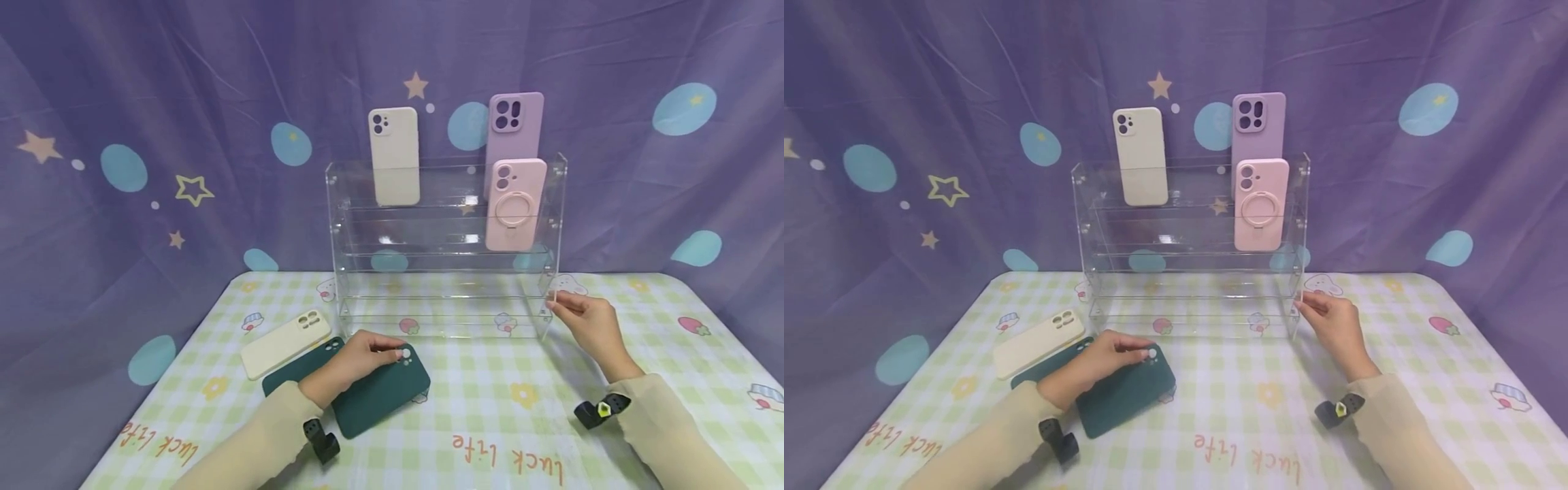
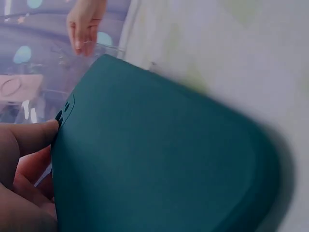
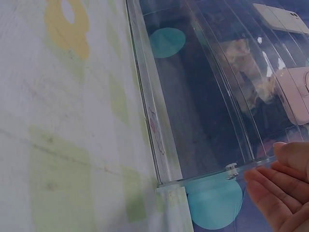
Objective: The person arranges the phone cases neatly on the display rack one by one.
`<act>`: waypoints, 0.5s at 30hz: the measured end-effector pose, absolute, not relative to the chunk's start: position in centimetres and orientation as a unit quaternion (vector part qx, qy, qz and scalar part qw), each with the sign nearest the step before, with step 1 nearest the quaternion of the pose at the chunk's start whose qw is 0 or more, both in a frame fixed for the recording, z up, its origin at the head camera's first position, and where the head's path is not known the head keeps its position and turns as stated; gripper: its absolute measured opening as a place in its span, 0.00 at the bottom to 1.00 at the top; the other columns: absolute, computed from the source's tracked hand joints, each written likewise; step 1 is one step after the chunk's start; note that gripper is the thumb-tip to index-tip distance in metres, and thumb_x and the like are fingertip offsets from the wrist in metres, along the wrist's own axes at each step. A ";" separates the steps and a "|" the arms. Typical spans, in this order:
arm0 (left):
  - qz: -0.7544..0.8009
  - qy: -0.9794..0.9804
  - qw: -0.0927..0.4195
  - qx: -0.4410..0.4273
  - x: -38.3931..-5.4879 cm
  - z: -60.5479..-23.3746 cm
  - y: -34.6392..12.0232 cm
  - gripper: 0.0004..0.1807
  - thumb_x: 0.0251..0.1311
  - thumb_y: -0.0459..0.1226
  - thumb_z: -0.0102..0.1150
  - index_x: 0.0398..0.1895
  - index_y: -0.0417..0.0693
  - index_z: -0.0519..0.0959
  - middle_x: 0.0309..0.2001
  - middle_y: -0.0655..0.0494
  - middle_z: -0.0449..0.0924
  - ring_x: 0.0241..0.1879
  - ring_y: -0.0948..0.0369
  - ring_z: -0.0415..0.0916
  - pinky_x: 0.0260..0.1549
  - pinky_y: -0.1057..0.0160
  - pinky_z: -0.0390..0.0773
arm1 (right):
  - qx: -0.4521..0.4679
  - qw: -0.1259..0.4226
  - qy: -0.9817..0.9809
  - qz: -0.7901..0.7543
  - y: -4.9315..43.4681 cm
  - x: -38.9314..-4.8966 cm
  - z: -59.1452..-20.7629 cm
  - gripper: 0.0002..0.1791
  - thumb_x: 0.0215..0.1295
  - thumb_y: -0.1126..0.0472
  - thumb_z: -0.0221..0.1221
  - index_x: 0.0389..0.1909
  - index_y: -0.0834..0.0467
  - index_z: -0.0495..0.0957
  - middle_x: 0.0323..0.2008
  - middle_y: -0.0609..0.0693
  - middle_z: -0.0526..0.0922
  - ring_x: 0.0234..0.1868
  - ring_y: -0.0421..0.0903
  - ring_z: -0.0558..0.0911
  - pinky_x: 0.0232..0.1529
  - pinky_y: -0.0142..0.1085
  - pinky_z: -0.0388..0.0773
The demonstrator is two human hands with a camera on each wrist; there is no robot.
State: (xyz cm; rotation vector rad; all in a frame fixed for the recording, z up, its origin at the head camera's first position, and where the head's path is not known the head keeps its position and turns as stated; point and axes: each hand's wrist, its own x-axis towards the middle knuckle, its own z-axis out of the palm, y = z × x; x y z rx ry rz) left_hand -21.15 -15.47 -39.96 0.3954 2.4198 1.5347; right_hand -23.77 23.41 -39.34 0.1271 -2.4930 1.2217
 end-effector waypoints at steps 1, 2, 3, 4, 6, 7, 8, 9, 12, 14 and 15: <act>0.535 0.824 0.133 0.131 -21.2 -39.7 -15.5 0.16 0.61 0.36 0.60 0.50 0.39 0.81 0.44 0.46 0.84 0.41 0.62 0.80 0.40 0.65 0.78 | 0.046 0.181 -0.882 0.433 23.4 -23.8 -39.4 0.22 0.64 0.55 0.60 0.50 0.70 0.78 0.43 0.65 0.82 0.30 0.13 0.69 0.31 0.14 0.71; 0.542 0.819 0.139 0.127 -21.2 -39.5 -15.6 0.16 0.61 0.36 0.60 0.50 0.38 0.81 0.45 0.46 0.83 0.41 0.62 0.80 0.41 0.65 0.78 | 0.047 0.181 -0.882 0.432 23.4 -23.8 -39.4 0.22 0.64 0.55 0.60 0.50 0.70 0.78 0.43 0.65 0.82 0.30 0.13 0.69 0.31 0.14 0.71; 0.549 0.814 0.145 0.122 -21.2 -39.2 -15.7 0.17 0.61 0.36 0.60 0.51 0.38 0.80 0.46 0.46 0.83 0.42 0.63 0.80 0.42 0.65 0.78 | 0.047 0.181 -0.882 0.432 23.3 -23.8 -39.5 0.22 0.64 0.55 0.60 0.50 0.70 0.78 0.43 0.65 0.82 0.30 0.13 0.69 0.31 0.14 0.71; 0.555 0.810 0.148 0.117 -21.3 -39.0 -15.7 0.17 0.61 0.36 0.60 0.51 0.38 0.80 0.46 0.46 0.83 0.42 0.63 0.80 0.43 0.64 0.78 | 0.047 0.180 -0.882 0.432 23.3 -23.8 -39.5 0.22 0.64 0.55 0.60 0.50 0.70 0.78 0.43 0.65 0.82 0.30 0.14 0.69 0.31 0.14 0.71; 0.568 0.802 0.152 0.106 -21.5 -38.3 -15.8 0.18 0.60 0.36 0.60 0.52 0.38 0.79 0.49 0.46 0.82 0.42 0.63 0.79 0.42 0.65 0.78 | 0.047 0.180 -0.883 0.430 23.2 -23.8 -39.5 0.22 0.65 0.55 0.60 0.50 0.69 0.78 0.43 0.64 0.82 0.30 0.14 0.69 0.31 0.14 0.71; 0.574 0.798 0.152 0.101 -21.5 -38.0 -15.8 0.18 0.60 0.36 0.61 0.53 0.38 0.79 0.50 0.46 0.81 0.42 0.63 0.80 0.41 0.65 0.78 | 0.047 0.180 -0.884 0.428 23.2 -23.8 -39.5 0.22 0.65 0.55 0.60 0.50 0.69 0.78 0.43 0.64 0.82 0.30 0.14 0.69 0.31 0.14 0.71; 0.579 0.796 0.150 0.099 -21.6 -37.6 -15.8 0.18 0.60 0.36 0.61 0.53 0.39 0.79 0.51 0.46 0.81 0.42 0.63 0.80 0.40 0.65 0.78 | 0.046 0.182 -0.885 0.426 23.2 -23.7 -39.5 0.22 0.65 0.54 0.60 0.50 0.69 0.78 0.42 0.64 0.83 0.30 0.14 0.69 0.31 0.14 0.71; 0.584 0.792 0.147 0.100 -21.7 -37.2 -15.7 0.19 0.60 0.36 0.61 0.54 0.39 0.78 0.51 0.46 0.80 0.42 0.64 0.80 0.40 0.66 0.78 | 0.045 0.184 -0.885 0.424 23.2 -23.7 -39.4 0.22 0.65 0.55 0.60 0.50 0.69 0.78 0.42 0.64 0.83 0.30 0.14 0.68 0.31 0.14 0.71; 0.605 0.779 0.126 0.107 -22.1 -35.8 -15.6 0.19 0.61 0.35 0.60 0.55 0.38 0.77 0.51 0.46 0.80 0.42 0.64 0.80 0.39 0.68 0.77 | 0.045 0.188 -0.886 0.422 23.2 -23.7 -39.3 0.22 0.65 0.55 0.60 0.50 0.69 0.78 0.42 0.64 0.83 0.30 0.14 0.68 0.30 0.14 0.70; 0.618 0.771 0.104 0.109 -22.4 -34.9 -15.5 0.19 0.61 0.34 0.59 0.55 0.37 0.76 0.50 0.47 0.81 0.43 0.66 0.79 0.40 0.69 0.77 | 0.045 0.190 -0.885 0.422 23.2 -23.6 -39.3 0.22 0.65 0.55 0.60 0.50 0.69 0.78 0.41 0.64 0.83 0.30 0.13 0.68 0.30 0.14 0.70; 0.624 0.768 0.094 0.108 -22.5 -34.5 -15.4 0.19 0.62 0.34 0.58 0.56 0.37 0.76 0.50 0.48 0.81 0.44 0.66 0.79 0.41 0.69 0.77 | 0.045 0.191 -0.886 0.421 23.3 -23.6 -39.2 0.22 0.64 0.55 0.60 0.50 0.69 0.78 0.41 0.64 0.83 0.30 0.13 0.68 0.30 0.14 0.70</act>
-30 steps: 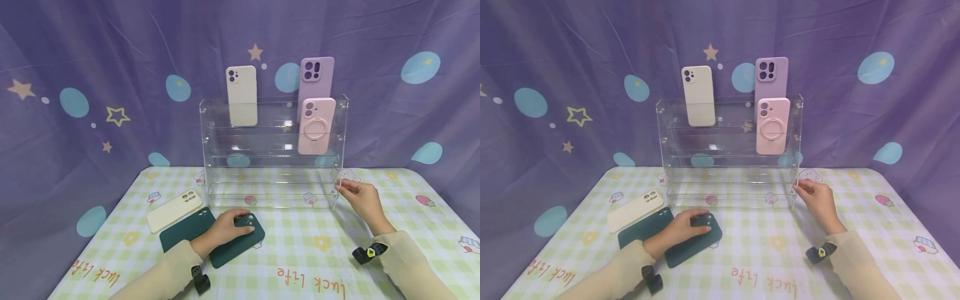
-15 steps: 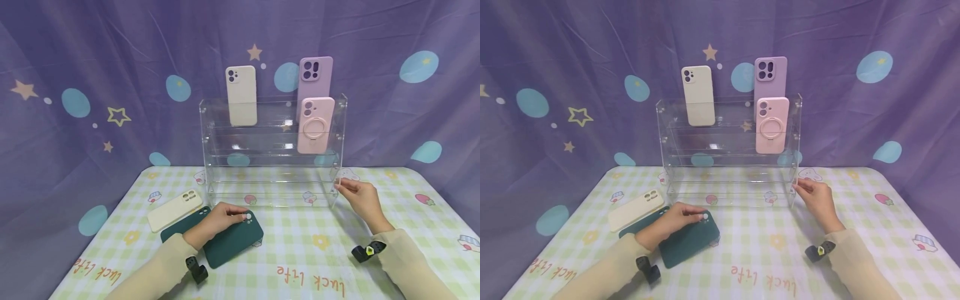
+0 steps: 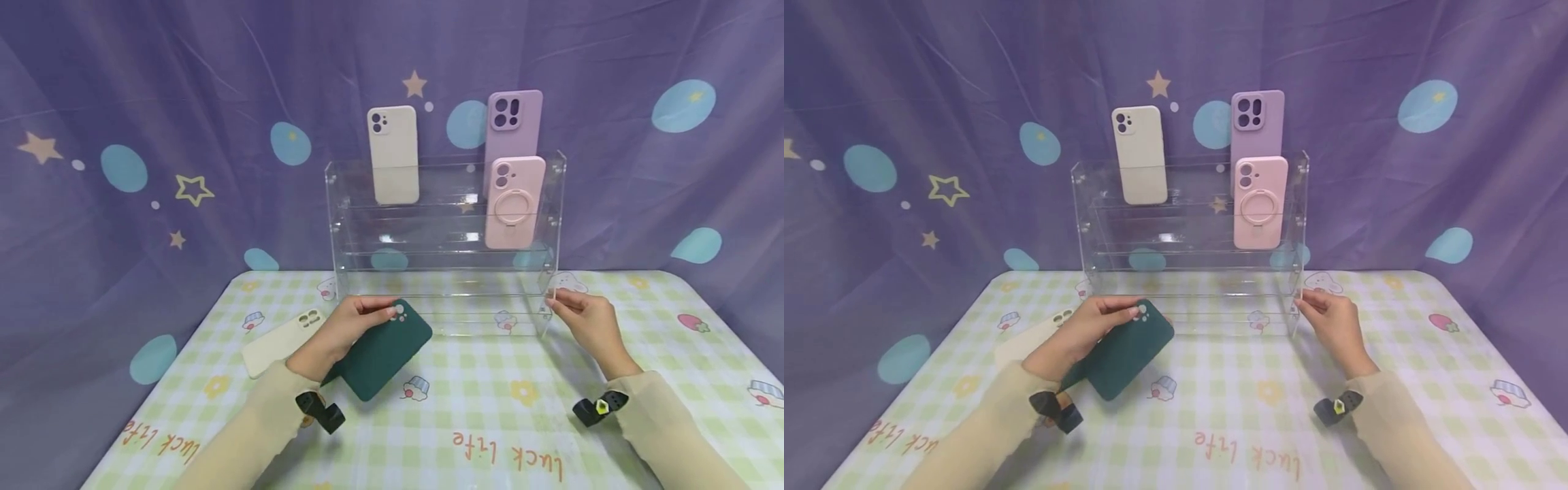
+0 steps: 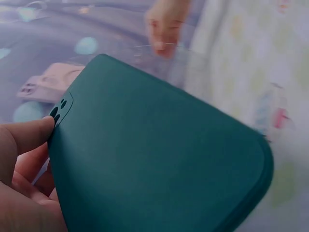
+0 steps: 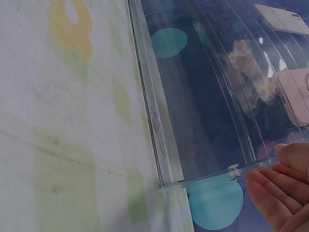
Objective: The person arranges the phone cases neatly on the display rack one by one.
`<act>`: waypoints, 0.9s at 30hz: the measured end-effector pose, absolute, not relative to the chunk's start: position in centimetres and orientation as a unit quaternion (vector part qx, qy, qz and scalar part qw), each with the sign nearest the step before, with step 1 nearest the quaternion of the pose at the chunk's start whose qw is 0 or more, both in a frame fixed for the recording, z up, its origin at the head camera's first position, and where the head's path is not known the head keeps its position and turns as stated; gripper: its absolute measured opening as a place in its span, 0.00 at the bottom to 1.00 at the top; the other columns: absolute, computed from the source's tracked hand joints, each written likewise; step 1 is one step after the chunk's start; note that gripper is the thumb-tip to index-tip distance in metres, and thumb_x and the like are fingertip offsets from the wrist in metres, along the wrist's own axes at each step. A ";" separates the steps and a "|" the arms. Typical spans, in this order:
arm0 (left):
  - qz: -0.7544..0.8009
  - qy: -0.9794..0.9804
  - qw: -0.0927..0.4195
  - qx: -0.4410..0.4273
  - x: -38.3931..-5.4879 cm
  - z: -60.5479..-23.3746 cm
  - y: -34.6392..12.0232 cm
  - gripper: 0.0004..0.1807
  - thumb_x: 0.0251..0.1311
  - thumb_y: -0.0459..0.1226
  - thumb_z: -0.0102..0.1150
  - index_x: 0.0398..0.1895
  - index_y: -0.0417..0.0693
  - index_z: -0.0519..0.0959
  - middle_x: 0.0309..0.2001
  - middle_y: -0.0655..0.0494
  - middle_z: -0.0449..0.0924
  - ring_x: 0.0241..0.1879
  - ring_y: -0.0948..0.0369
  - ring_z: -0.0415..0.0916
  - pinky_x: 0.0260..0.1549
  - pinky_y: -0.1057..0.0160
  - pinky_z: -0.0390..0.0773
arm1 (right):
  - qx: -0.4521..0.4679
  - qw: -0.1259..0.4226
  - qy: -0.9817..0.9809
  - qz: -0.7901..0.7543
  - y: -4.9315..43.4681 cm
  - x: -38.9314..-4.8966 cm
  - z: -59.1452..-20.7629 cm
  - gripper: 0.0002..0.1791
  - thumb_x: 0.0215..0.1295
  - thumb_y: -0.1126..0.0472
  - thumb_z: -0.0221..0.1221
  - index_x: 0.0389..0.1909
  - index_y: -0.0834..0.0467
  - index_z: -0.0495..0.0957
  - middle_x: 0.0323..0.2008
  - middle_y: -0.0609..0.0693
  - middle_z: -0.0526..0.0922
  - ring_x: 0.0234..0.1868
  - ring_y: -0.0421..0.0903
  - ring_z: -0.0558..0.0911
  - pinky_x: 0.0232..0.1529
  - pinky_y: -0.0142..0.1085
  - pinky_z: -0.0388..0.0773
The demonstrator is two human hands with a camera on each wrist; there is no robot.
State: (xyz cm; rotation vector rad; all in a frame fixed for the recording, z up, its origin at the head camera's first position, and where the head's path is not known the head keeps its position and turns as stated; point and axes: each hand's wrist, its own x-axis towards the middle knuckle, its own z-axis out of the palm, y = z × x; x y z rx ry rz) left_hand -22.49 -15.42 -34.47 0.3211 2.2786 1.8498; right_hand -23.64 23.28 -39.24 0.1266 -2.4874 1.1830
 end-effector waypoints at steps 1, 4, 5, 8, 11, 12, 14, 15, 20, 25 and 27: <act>0.629 0.765 0.085 0.105 -22.6 -34.0 -15.4 0.19 0.62 0.34 0.58 0.56 0.37 0.76 0.50 0.48 0.81 0.45 0.66 0.79 0.43 0.68 0.77 | 0.045 0.191 -0.885 0.421 23.3 -23.6 -39.2 0.21 0.64 0.55 0.60 0.50 0.69 0.78 0.41 0.64 0.83 0.29 0.13 0.68 0.30 0.14 0.70; 0.648 0.753 0.062 0.093 -22.9 -32.7 -15.3 0.20 0.63 0.33 0.57 0.58 0.37 0.75 0.45 0.55 0.83 0.43 0.67 0.79 0.43 0.69 0.77 | 0.045 0.187 -0.886 0.422 23.4 -23.6 -39.2 0.22 0.65 0.55 0.60 0.50 0.69 0.78 0.42 0.64 0.83 0.30 0.13 0.68 0.30 0.14 0.70; 0.655 0.748 0.054 0.090 -23.0 -32.3 -15.3 0.20 0.63 0.33 0.57 0.58 0.37 0.74 0.43 0.57 0.84 0.42 0.68 0.79 0.42 0.69 0.77 | 0.044 0.186 -0.886 0.422 23.4 -23.6 -39.2 0.22 0.65 0.55 0.60 0.50 0.69 0.78 0.42 0.64 0.83 0.30 0.14 0.68 0.30 0.14 0.70; 0.678 0.730 0.030 0.081 -23.4 -31.0 -15.2 0.21 0.63 0.32 0.57 0.59 0.36 0.73 0.36 0.64 0.84 0.37 0.69 0.79 0.37 0.70 0.78 | 0.041 0.182 -0.887 0.423 23.5 -23.7 -39.3 0.22 0.65 0.54 0.60 0.51 0.69 0.78 0.42 0.64 0.83 0.30 0.13 0.68 0.30 0.13 0.70; 0.696 0.715 0.003 0.069 -23.8 -29.7 -15.1 0.21 0.63 0.32 0.57 0.59 0.36 0.73 0.33 0.68 0.83 0.33 0.69 0.79 0.32 0.70 0.78 | 0.040 0.182 -0.886 0.424 23.4 -23.7 -39.3 0.22 0.65 0.54 0.60 0.51 0.69 0.78 0.42 0.64 0.83 0.30 0.13 0.68 0.30 0.13 0.69; 0.701 0.710 -0.005 0.064 -24.0 -29.2 -15.1 0.21 0.63 0.33 0.58 0.59 0.36 0.73 0.33 0.68 0.83 0.32 0.69 0.79 0.32 0.70 0.78 | 0.040 0.182 -0.886 0.425 23.4 -23.7 -39.4 0.22 0.65 0.54 0.60 0.51 0.69 0.78 0.42 0.64 0.83 0.30 0.13 0.68 0.30 0.13 0.69; 0.708 0.704 -0.021 0.053 -24.5 -28.3 -15.1 0.21 0.62 0.33 0.58 0.59 0.38 0.74 0.32 0.69 0.83 0.31 0.69 0.80 0.30 0.70 0.78 | 0.040 0.182 -0.885 0.426 23.4 -23.8 -39.4 0.22 0.65 0.54 0.60 0.51 0.69 0.78 0.42 0.64 0.82 0.30 0.13 0.68 0.31 0.13 0.70; 0.712 0.700 -0.030 0.047 -24.8 -27.9 -15.0 0.21 0.62 0.33 0.58 0.59 0.38 0.74 0.32 0.69 0.83 0.30 0.69 0.80 0.30 0.70 0.78 | 0.040 0.182 -0.885 0.428 23.4 -23.8 -39.4 0.22 0.65 0.54 0.60 0.51 0.69 0.78 0.42 0.64 0.82 0.30 0.13 0.68 0.31 0.13 0.70; 0.722 0.686 -0.079 0.043 -26.2 -25.8 -14.7 0.20 0.61 0.34 0.60 0.58 0.42 0.76 0.34 0.69 0.83 0.35 0.68 0.80 0.37 0.69 0.78 | 0.042 0.188 -0.883 0.427 23.3 -23.8 -39.3 0.22 0.64 0.55 0.60 0.50 0.69 0.78 0.42 0.65 0.82 0.30 0.13 0.68 0.31 0.13 0.70; 0.737 0.662 -0.125 0.055 -27.6 -23.9 -14.0 0.19 0.61 0.33 0.59 0.56 0.39 0.77 0.32 0.67 0.82 0.37 0.68 0.79 0.42 0.68 0.76 | 0.039 0.182 -0.883 0.431 23.3 -23.7 -39.3 0.22 0.64 0.55 0.60 0.50 0.69 0.78 0.43 0.65 0.82 0.30 0.13 0.68 0.31 0.14 0.70; 0.747 0.647 -0.142 0.054 -28.3 -23.1 -13.7 0.19 0.61 0.33 0.59 0.56 0.38 0.77 0.32 0.67 0.82 0.37 0.68 0.78 0.42 0.69 0.75 | 0.037 0.180 -0.883 0.432 23.2 -23.6 -39.3 0.22 0.65 0.55 0.60 0.51 0.69 0.78 0.43 0.65 0.82 0.30 0.13 0.68 0.31 0.14 0.71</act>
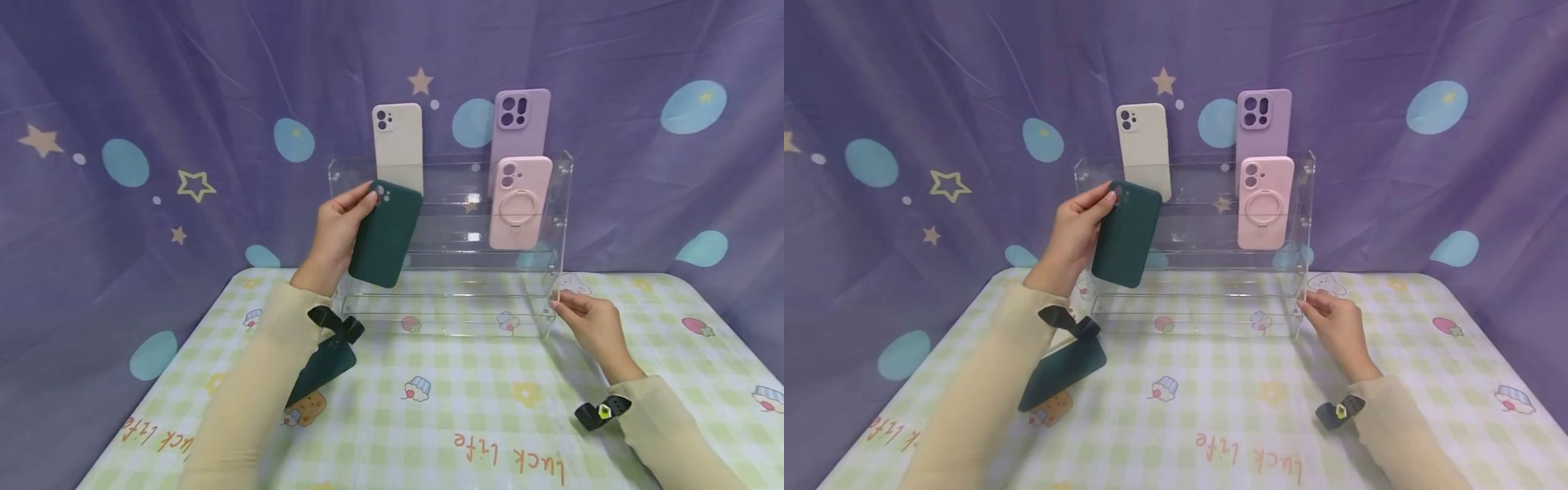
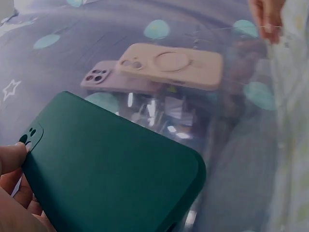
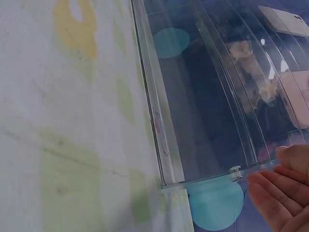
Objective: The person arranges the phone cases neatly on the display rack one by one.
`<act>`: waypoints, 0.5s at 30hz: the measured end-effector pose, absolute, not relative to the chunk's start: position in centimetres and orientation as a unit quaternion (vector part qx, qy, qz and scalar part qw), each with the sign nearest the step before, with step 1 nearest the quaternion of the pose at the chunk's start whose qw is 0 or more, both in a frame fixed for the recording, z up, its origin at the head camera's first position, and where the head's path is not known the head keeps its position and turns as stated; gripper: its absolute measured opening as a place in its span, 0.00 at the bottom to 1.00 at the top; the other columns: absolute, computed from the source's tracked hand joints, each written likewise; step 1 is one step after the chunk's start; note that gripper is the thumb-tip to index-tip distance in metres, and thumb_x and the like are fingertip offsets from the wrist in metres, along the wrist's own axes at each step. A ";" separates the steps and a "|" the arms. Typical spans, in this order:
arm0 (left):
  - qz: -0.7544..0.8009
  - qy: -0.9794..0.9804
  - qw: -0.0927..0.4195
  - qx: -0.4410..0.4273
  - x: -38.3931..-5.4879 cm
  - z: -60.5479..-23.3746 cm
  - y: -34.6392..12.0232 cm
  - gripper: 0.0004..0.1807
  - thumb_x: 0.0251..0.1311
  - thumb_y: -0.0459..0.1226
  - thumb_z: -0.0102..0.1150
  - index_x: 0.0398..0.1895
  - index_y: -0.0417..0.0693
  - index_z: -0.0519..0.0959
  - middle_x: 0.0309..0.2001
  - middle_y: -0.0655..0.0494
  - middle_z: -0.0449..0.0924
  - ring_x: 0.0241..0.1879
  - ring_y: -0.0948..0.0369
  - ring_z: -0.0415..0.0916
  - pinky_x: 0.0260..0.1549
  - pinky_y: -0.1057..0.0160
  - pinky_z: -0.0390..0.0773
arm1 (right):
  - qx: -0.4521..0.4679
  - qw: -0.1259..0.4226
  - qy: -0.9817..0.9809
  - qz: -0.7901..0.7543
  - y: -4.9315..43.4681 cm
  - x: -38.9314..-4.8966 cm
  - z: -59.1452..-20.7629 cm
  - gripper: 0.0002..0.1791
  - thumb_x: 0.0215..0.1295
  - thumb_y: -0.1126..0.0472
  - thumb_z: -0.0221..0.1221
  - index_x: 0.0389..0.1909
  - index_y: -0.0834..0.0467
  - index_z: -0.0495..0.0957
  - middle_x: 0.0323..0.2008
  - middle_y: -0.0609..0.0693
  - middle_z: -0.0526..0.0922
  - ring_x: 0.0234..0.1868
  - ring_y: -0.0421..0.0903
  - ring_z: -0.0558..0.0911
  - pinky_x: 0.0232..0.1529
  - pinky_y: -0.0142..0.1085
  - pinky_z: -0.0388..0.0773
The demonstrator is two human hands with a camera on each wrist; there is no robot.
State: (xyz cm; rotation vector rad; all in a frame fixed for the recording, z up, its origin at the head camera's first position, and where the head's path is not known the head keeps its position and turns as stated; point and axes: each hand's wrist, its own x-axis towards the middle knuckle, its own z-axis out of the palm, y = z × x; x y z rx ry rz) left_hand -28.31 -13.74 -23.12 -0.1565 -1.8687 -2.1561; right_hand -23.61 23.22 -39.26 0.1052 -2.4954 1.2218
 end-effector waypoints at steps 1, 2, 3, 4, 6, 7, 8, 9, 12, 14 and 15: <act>-0.752 -0.640 0.149 -0.054 -28.6 -22.7 -13.6 0.19 0.61 0.33 0.60 0.55 0.39 0.77 0.32 0.65 0.83 0.37 0.68 0.78 0.41 0.69 0.75 | 0.037 0.181 -0.883 0.431 23.2 -23.6 -39.3 0.22 0.65 0.55 0.60 0.51 0.69 0.78 0.43 0.65 0.82 0.30 0.13 0.68 0.31 0.14 0.71; -0.759 -0.631 0.153 -0.051 -28.9 -22.3 -13.5 0.19 0.61 0.33 0.60 0.55 0.39 0.77 0.35 0.63 0.83 0.38 0.67 0.78 0.42 0.69 0.75 | 0.037 0.182 -0.883 0.431 23.2 -23.6 -39.3 0.22 0.65 0.55 0.60 0.51 0.69 0.78 0.43 0.65 0.82 0.30 0.13 0.68 0.31 0.13 0.70; -0.765 -0.623 0.158 -0.048 -29.3 -21.8 -13.4 0.18 0.61 0.33 0.60 0.55 0.40 0.78 0.37 0.61 0.84 0.39 0.66 0.79 0.43 0.68 0.76 | 0.037 0.184 -0.883 0.430 23.2 -23.6 -39.3 0.22 0.65 0.56 0.60 0.51 0.70 0.78 0.43 0.65 0.82 0.30 0.13 0.68 0.31 0.13 0.70; -0.769 -0.616 0.165 -0.044 -29.6 -21.4 -13.3 0.18 0.60 0.34 0.60 0.55 0.41 0.78 0.40 0.58 0.84 0.40 0.65 0.79 0.43 0.68 0.76 | 0.037 0.185 -0.883 0.429 23.2 -23.6 -39.3 0.22 0.65 0.56 0.60 0.50 0.70 0.78 0.43 0.65 0.82 0.30 0.13 0.68 0.31 0.13 0.70; -0.776 -0.605 0.173 -0.033 -30.1 -20.6 -13.0 0.18 0.60 0.35 0.61 0.54 0.44 0.79 0.46 0.55 0.83 0.44 0.63 0.78 0.45 0.67 0.76 | 0.038 0.186 -0.884 0.428 23.2 -23.6 -39.3 0.22 0.65 0.56 0.60 0.50 0.70 0.78 0.43 0.65 0.82 0.30 0.12 0.68 0.31 0.13 0.70; -0.780 -0.600 0.177 -0.027 -30.3 -20.2 -12.9 0.18 0.60 0.35 0.61 0.54 0.45 0.80 0.48 0.54 0.82 0.46 0.62 0.77 0.46 0.66 0.76 | 0.038 0.187 -0.883 0.428 23.2 -23.6 -39.3 0.21 0.65 0.56 0.60 0.50 0.70 0.78 0.43 0.65 0.82 0.30 0.12 0.68 0.31 0.13 0.70; -0.784 -0.594 0.181 -0.023 -30.6 -19.9 -12.7 0.18 0.59 0.35 0.61 0.53 0.46 0.80 0.50 0.53 0.81 0.47 0.62 0.77 0.47 0.66 0.75 | 0.039 0.187 -0.883 0.429 23.2 -23.6 -39.3 0.21 0.65 0.56 0.60 0.50 0.70 0.78 0.43 0.65 0.82 0.30 0.12 0.68 0.31 0.13 0.70; -0.786 -0.588 0.190 -0.023 -30.8 -19.5 -12.5 0.17 0.59 0.35 0.61 0.53 0.46 0.80 0.50 0.53 0.81 0.48 0.62 0.77 0.47 0.67 0.75 | 0.038 0.188 -0.882 0.430 23.2 -23.6 -39.4 0.21 0.65 0.56 0.60 0.50 0.70 0.78 0.43 0.65 0.82 0.30 0.12 0.68 0.31 0.13 0.70; -0.805 -0.553 0.212 -0.028 -31.7 -18.5 -12.0 0.17 0.59 0.34 0.61 0.53 0.43 0.80 0.50 0.51 0.80 0.48 0.62 0.76 0.47 0.69 0.75 | 0.040 0.190 -0.880 0.433 23.2 -23.6 -39.4 0.21 0.65 0.56 0.60 0.50 0.70 0.78 0.43 0.65 0.82 0.31 0.12 0.68 0.32 0.13 0.70; -0.820 -0.524 0.226 -0.035 -32.2 -18.0 -11.6 0.17 0.60 0.33 0.60 0.53 0.41 0.79 0.50 0.50 0.81 0.47 0.62 0.77 0.47 0.71 0.74 | 0.041 0.192 -0.879 0.435 23.2 -23.7 -39.5 0.21 0.65 0.57 0.60 0.50 0.70 0.78 0.44 0.66 0.82 0.31 0.12 0.68 0.32 0.13 0.71; -0.826 -0.510 0.235 -0.042 -32.4 -17.8 -11.4 0.18 0.60 0.32 0.60 0.54 0.40 0.79 0.50 0.49 0.81 0.48 0.62 0.77 0.47 0.72 0.74 | 0.042 0.192 -0.878 0.437 23.2 -23.7 -39.6 0.21 0.64 0.57 0.60 0.50 0.70 0.78 0.44 0.66 0.82 0.31 0.12 0.68 0.32 0.13 0.71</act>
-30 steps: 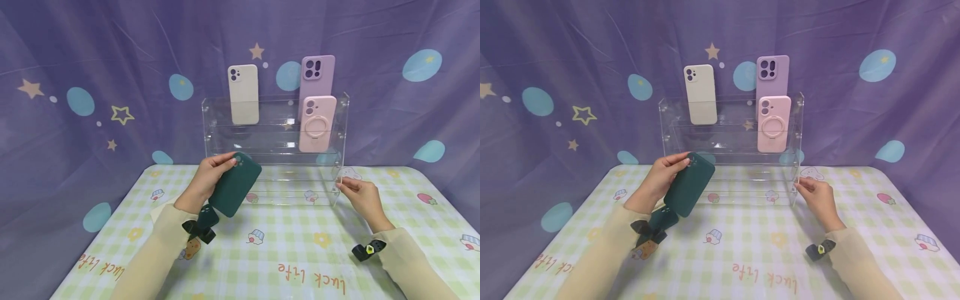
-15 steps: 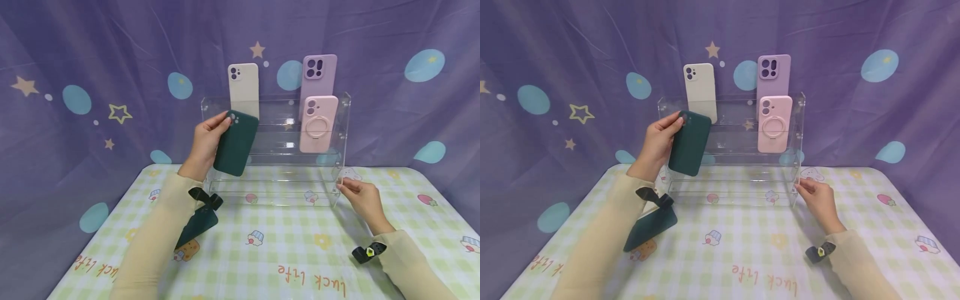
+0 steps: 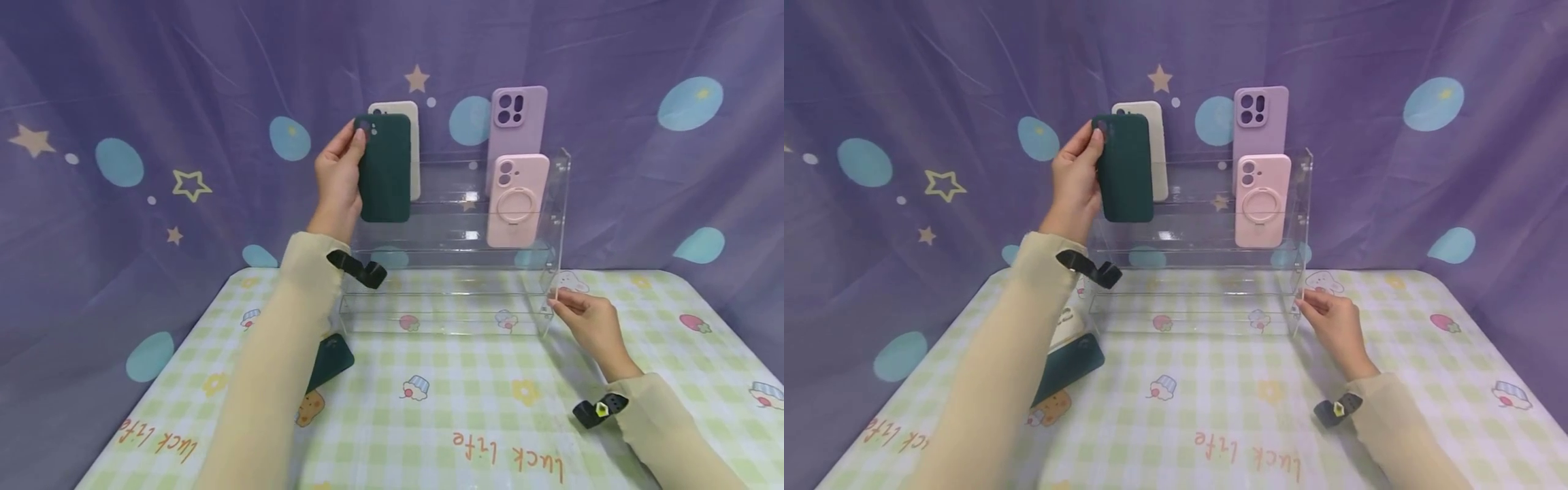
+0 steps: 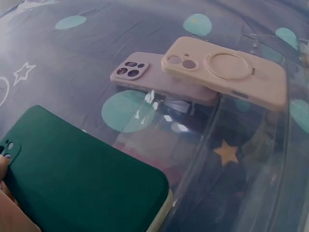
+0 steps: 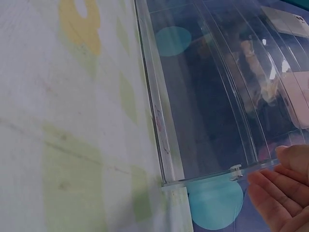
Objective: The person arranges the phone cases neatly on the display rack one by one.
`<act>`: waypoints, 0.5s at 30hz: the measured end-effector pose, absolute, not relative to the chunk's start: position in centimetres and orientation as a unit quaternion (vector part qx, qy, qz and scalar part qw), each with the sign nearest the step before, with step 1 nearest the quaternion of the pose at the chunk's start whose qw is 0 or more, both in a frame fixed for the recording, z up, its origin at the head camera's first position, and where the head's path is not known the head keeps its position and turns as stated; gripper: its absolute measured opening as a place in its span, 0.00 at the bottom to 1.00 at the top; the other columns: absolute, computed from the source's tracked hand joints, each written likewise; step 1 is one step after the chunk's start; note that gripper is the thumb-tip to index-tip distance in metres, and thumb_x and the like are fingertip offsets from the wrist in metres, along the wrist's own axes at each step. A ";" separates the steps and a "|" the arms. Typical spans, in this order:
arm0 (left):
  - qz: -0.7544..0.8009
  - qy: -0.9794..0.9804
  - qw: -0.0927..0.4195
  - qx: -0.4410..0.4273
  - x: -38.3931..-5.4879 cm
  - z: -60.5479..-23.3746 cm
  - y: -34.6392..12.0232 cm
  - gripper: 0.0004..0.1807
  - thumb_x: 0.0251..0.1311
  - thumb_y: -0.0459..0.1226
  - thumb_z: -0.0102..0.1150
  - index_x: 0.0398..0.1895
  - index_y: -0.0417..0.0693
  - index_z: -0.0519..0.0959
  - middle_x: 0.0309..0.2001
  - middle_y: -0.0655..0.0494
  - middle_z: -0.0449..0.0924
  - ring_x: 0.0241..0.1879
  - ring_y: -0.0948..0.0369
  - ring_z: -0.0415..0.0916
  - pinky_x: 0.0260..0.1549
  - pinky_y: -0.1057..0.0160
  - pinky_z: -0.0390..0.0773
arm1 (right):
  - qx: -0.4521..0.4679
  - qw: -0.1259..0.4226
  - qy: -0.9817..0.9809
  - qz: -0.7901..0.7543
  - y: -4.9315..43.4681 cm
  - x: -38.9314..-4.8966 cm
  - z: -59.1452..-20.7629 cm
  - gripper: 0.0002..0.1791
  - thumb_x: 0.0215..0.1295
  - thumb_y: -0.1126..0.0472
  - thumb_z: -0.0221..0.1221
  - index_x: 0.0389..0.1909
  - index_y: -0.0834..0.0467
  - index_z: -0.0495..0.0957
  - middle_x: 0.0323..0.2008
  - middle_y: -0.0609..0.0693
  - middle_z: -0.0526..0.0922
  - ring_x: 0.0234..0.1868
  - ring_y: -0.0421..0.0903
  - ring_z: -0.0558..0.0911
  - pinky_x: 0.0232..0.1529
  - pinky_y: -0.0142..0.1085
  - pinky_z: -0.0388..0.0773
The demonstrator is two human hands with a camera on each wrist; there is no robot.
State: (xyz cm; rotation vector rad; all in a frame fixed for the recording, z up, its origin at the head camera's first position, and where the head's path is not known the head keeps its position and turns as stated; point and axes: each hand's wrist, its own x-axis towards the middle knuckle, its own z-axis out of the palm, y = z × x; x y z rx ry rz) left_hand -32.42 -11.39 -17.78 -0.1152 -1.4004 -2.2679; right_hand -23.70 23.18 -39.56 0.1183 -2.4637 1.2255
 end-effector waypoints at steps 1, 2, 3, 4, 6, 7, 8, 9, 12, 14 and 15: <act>-0.832 -0.498 0.241 -0.044 -32.6 -17.6 -11.2 0.18 0.59 0.31 0.59 0.54 0.39 0.79 0.50 0.49 0.81 0.47 0.62 0.77 0.46 0.73 0.74 | 0.043 0.194 -0.878 0.437 23.2 -23.7 -39.6 0.21 0.64 0.57 0.60 0.50 0.70 0.78 0.43 0.66 0.82 0.31 0.12 0.68 0.32 0.13 0.71; -0.838 -0.484 0.247 -0.048 -32.8 -17.4 -11.0 0.18 0.59 0.30 0.59 0.54 0.38 0.78 0.51 0.48 0.81 0.48 0.61 0.78 0.46 0.73 0.74 | 0.043 0.194 -0.877 0.437 23.1 -23.8 -39.6 0.21 0.64 0.58 0.60 0.50 0.71 0.78 0.43 0.66 0.82 0.31 0.12 0.68 0.32 0.13 0.71; -0.844 -0.470 0.252 -0.053 -33.0 -17.3 -10.8 0.18 0.59 0.30 0.59 0.54 0.37 0.78 0.51 0.46 0.80 0.48 0.61 0.78 0.46 0.73 0.74 | 0.042 0.196 -0.877 0.437 23.1 -23.8 -39.7 0.21 0.64 0.58 0.60 0.50 0.71 0.78 0.43 0.66 0.82 0.30 0.12 0.68 0.32 0.13 0.70; -0.850 -0.457 0.256 -0.056 -33.1 -17.3 -10.7 0.18 0.59 0.29 0.59 0.54 0.37 0.78 0.51 0.46 0.80 0.48 0.61 0.78 0.46 0.73 0.75 | 0.042 0.198 -0.876 0.438 23.1 -23.8 -39.7 0.20 0.64 0.58 0.60 0.50 0.71 0.78 0.43 0.66 0.82 0.30 0.12 0.68 0.32 0.13 0.70; -0.856 -0.439 0.265 -0.062 -33.4 -17.4 -10.4 0.18 0.59 0.29 0.59 0.54 0.36 0.78 0.51 0.46 0.80 0.47 0.61 0.78 0.46 0.73 0.75 | 0.041 0.199 -0.874 0.443 23.0 -23.8 -39.7 0.20 0.64 0.59 0.60 0.50 0.71 0.78 0.43 0.66 0.82 0.30 0.12 0.69 0.32 0.13 0.70; -0.859 -0.431 0.267 -0.063 -33.5 -17.5 -10.3 0.18 0.59 0.29 0.58 0.54 0.36 0.78 0.50 0.46 0.81 0.47 0.61 0.78 0.46 0.72 0.75 | 0.040 0.199 -0.873 0.444 23.0 -23.8 -39.7 0.20 0.64 0.59 0.60 0.50 0.71 0.78 0.43 0.66 0.82 0.30 0.12 0.69 0.32 0.13 0.71; -0.863 -0.423 0.269 -0.065 -33.7 -17.6 -10.2 0.18 0.59 0.29 0.58 0.54 0.36 0.77 0.49 0.46 0.81 0.46 0.60 0.78 0.46 0.72 0.75 | 0.040 0.198 -0.872 0.445 23.0 -23.8 -39.7 0.20 0.64 0.59 0.60 0.50 0.71 0.78 0.43 0.66 0.82 0.30 0.12 0.69 0.32 0.13 0.71; -0.865 -0.416 0.273 -0.066 -33.8 -17.8 -10.1 0.18 0.59 0.28 0.58 0.54 0.36 0.77 0.48 0.46 0.81 0.45 0.61 0.78 0.46 0.72 0.75 | 0.040 0.197 -0.872 0.446 22.9 -23.7 -39.6 0.20 0.64 0.59 0.60 0.50 0.71 0.78 0.43 0.66 0.82 0.30 0.12 0.69 0.32 0.13 0.71; -0.861 -0.411 0.290 -0.074 -34.3 -18.6 -10.0 0.17 0.59 0.28 0.58 0.53 0.35 0.78 0.44 0.47 0.82 0.43 0.61 0.78 0.47 0.71 0.75 | 0.039 0.195 -0.874 0.443 22.9 -23.7 -39.6 0.20 0.64 0.59 0.60 0.50 0.71 0.77 0.43 0.66 0.81 0.31 0.12 0.69 0.32 0.13 0.71; -0.854 -0.411 0.306 -0.083 -34.6 -19.2 -9.8 0.17 0.59 0.28 0.58 0.52 0.34 0.78 0.43 0.47 0.82 0.41 0.62 0.79 0.48 0.70 0.75 | 0.036 0.194 -0.876 0.440 23.0 -23.6 -39.6 0.21 0.64 0.58 0.60 0.50 0.70 0.78 0.43 0.66 0.82 0.31 0.12 0.68 0.32 0.13 0.70; -0.850 -0.413 0.316 -0.089 -34.6 -19.5 -9.8 0.17 0.59 0.27 0.58 0.52 0.33 0.78 0.43 0.46 0.82 0.41 0.63 0.79 0.48 0.69 0.75 | 0.035 0.194 -0.876 0.440 23.0 -23.6 -39.6 0.21 0.64 0.58 0.60 0.50 0.70 0.78 0.43 0.66 0.82 0.31 0.12 0.68 0.32 0.13 0.70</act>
